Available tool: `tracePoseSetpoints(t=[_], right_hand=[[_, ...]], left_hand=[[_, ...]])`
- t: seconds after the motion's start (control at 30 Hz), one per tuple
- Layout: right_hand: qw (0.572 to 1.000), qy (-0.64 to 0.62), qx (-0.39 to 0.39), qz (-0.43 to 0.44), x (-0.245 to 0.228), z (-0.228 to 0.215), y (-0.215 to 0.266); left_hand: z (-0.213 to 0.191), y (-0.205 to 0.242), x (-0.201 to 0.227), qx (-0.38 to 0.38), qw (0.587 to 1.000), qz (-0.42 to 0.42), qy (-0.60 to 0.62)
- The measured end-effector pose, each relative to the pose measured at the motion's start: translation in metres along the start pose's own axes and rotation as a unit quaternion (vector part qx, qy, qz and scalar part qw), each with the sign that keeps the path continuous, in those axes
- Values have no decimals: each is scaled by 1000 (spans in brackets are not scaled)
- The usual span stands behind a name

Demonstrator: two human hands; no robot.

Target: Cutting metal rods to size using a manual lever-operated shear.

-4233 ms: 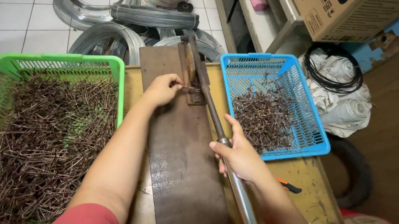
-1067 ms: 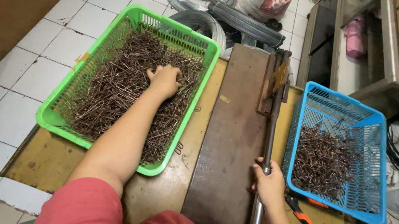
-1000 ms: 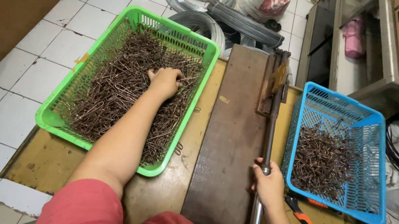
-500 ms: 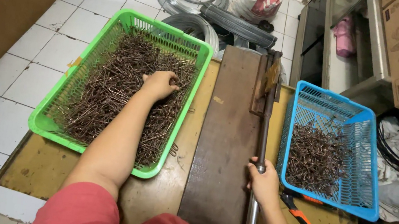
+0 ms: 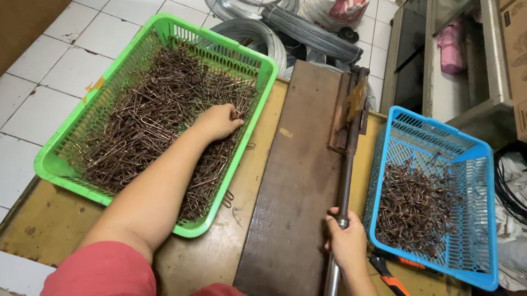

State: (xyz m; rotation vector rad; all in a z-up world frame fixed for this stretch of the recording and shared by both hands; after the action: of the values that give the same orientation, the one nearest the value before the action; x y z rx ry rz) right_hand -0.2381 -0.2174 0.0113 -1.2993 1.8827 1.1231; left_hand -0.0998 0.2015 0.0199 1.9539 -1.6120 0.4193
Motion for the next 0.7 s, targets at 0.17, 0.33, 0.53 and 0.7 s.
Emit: tracePoseSetpoints(t=[0.17,0.33,0.53,0.7], right_hand=[[1000,-18,5,3,-2,-1,2],[1000,-17,3,4,1,0,0],[1000,-17,1,-1,3,-1,1],[1000,-30,4,5,6,1,-2]], left_hand=[[6,-13,-11,6,1000,22,-12],[1,-16,-12,12,999,34,4],[-13,3,5,-3,999,52,-7],[-29,12,10,58,997,45,-35]])
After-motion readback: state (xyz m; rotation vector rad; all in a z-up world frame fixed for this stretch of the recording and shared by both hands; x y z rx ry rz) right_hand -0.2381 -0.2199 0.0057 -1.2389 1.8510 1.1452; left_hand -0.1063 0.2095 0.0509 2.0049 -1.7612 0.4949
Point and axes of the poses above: each hand's wrist, its own y-axis away from the middle knuckle, its own z-axis out of the palm, x = y × z, the point moved 2 cm from there along -y, towards the middle knuckle, and after that the axes turned 1 degree about -y, right-handed, at the moved point
